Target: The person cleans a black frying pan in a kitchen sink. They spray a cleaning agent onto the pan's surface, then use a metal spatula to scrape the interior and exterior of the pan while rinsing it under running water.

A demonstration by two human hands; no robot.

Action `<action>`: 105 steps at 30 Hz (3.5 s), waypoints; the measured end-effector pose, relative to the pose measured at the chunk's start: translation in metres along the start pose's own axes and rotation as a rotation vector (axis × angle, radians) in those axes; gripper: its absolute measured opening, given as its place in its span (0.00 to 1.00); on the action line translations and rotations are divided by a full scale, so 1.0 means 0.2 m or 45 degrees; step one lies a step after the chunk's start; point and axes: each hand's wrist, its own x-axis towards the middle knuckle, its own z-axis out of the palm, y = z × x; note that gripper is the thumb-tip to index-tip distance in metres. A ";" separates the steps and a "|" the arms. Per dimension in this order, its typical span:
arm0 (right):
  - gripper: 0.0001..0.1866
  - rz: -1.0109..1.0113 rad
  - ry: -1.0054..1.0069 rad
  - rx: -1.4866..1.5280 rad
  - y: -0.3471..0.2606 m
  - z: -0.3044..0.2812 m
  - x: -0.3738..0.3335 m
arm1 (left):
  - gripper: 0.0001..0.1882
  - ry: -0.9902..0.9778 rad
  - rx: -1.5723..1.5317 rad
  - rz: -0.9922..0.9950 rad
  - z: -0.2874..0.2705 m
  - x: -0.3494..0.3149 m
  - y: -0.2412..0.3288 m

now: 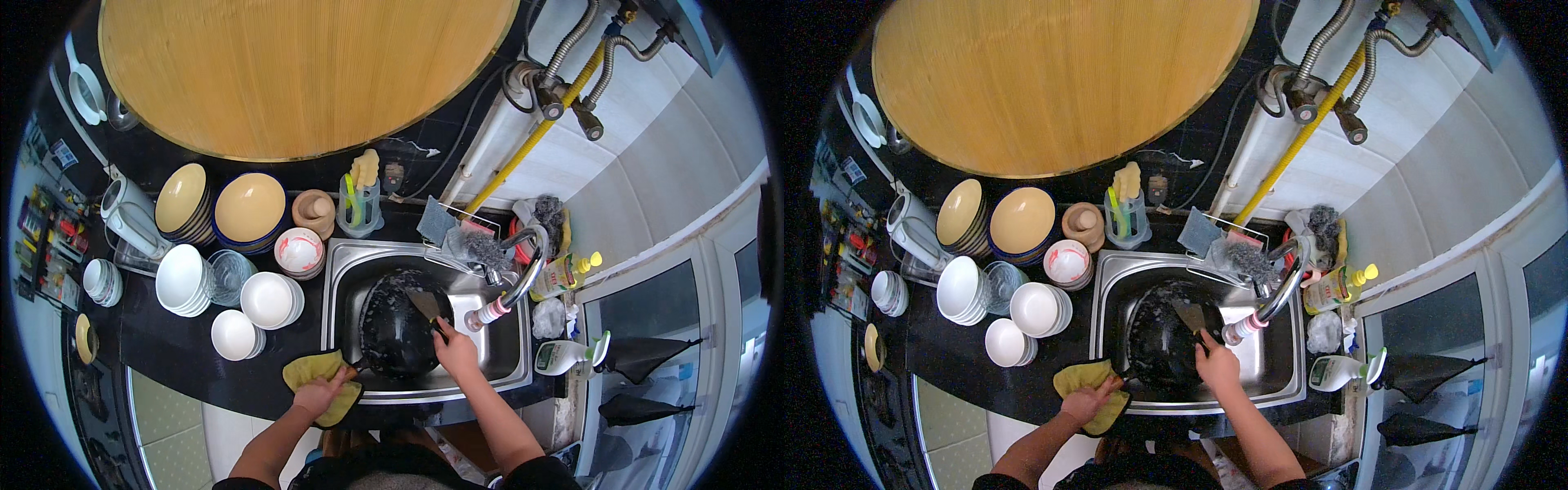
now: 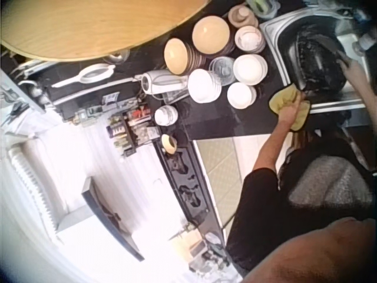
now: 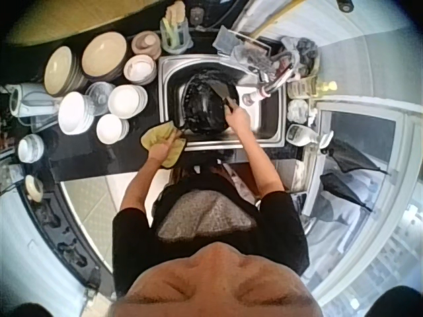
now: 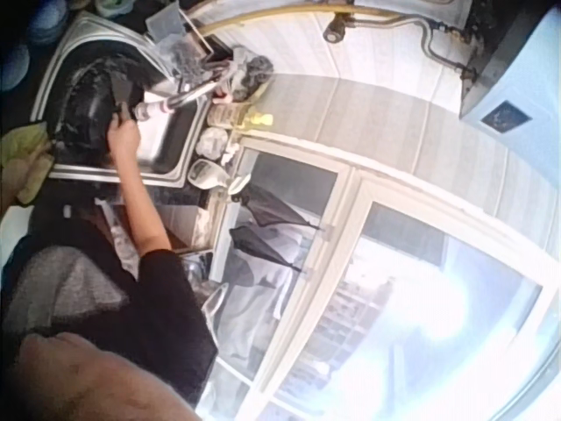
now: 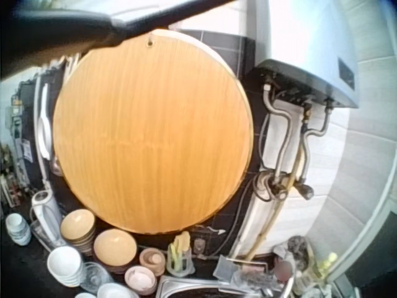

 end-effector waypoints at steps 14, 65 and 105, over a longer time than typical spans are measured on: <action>0.20 0.107 0.059 0.075 -0.07 -0.02 0.03 | 0.30 0.049 0.072 0.102 -0.02 -0.03 0.00; 0.22 -0.132 0.201 0.290 -0.03 0.03 -0.37 | 0.37 0.662 -1.083 -0.233 0.07 0.41 0.36; 0.23 -0.069 0.305 0.477 0.07 -0.03 -0.74 | 0.28 0.539 -0.622 -0.003 -0.02 0.19 0.38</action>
